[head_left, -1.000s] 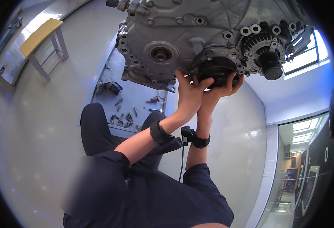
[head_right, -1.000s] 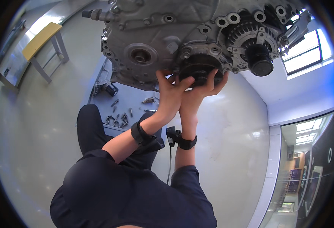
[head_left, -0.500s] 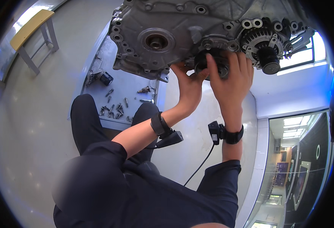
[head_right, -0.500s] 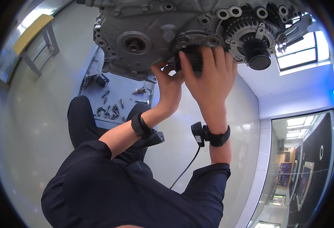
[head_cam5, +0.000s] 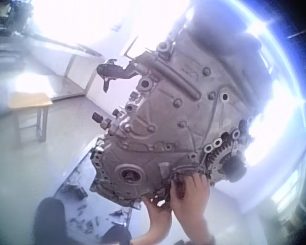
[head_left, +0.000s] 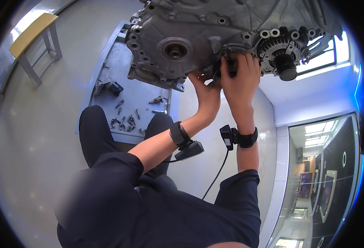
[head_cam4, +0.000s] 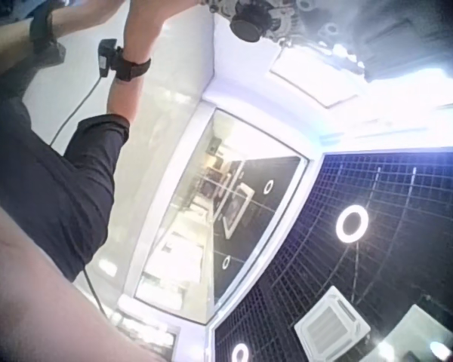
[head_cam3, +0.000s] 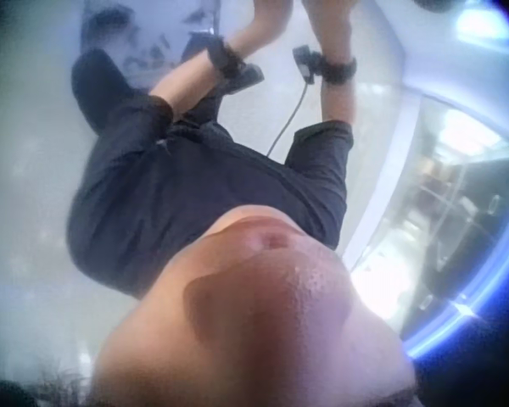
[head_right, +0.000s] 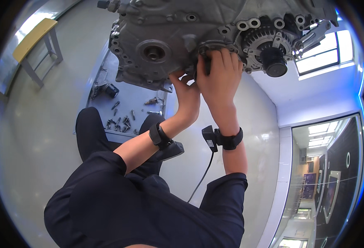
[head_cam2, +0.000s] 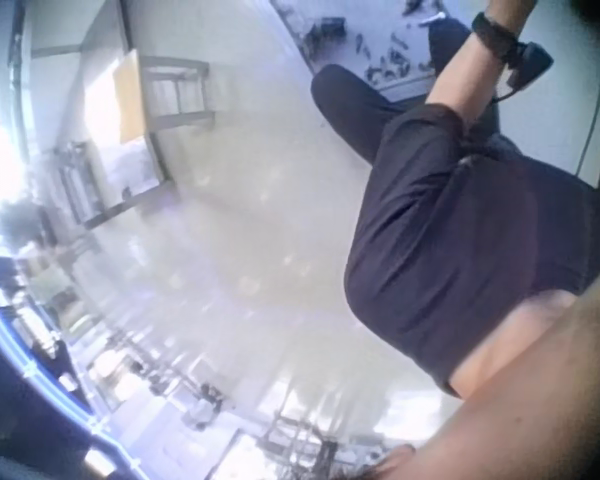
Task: Replacing a pulley on an engine block.
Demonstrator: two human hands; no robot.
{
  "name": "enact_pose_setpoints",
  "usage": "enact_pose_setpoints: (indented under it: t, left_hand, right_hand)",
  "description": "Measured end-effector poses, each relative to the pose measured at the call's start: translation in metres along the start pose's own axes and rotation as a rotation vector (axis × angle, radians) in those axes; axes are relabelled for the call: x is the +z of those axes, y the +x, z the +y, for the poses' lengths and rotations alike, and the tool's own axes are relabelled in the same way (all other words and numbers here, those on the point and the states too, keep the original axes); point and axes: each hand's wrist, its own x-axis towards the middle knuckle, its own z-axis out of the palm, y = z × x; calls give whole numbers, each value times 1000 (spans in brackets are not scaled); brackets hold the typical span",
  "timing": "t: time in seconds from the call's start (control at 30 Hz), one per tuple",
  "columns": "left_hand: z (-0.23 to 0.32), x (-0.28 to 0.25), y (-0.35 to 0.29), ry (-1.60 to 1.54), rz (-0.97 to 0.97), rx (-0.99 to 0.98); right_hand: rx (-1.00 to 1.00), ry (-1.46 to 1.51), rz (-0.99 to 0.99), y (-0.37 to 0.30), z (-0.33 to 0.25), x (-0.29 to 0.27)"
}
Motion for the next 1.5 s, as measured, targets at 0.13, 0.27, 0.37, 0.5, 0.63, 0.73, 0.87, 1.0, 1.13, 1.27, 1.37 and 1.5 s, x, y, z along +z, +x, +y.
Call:
enact_pose_setpoints:
  t: [0.13, 0.27, 0.37, 0.5, 0.63, 0.73, 0.87, 1.0, 1.13, 1.27, 1.37, 1.5]
  left_hand:
    - [7, 2, -2, -112, 6, -77]
    - [-2, -2, -1, -125, 6, -98]
    - [2, 2, -5, -143, 41, -58]
    - [-3, 6, -1, -212, 51, -44]
    - [-1, 3, 4, -302, 142, -163]
    - [4, 11, -3, -303, 169, -209]
    - [1, 10, -4, -307, 165, -117]
    - [0, 14, -8, -331, 189, -91]
    - [-13, 10, -5, -308, 250, -108]
    - [-12, 5, -5, -199, 145, -237]
    - [-4, 5, -8, -151, -42, -253]
    - [9, 2, -9, 70, -142, -209]
  right_hand:
    - [3, -10, -21, 3, -3, -6]
    - [-47, -104, -10, 2, -4, -6]
    - [-44, -151, -48, 6, -2, -2]
    - [-128, -133, 13, 8, 9, 0]
    - [-134, 42, 117, 7, 13, 9]
    - [-107, 19, 112, 4, 20, 7]
    - [-41, -81, 104, 6, 20, 17]
    - [-54, -34, 199, 1, 22, 20]
    - [-176, -78, 239, 1, 27, 26]
    - [-72, -14, 261, -3, 36, 32]
    - [-76, -115, 228, -2, 35, 30]
    - [-138, -57, 264, -4, 36, 26]
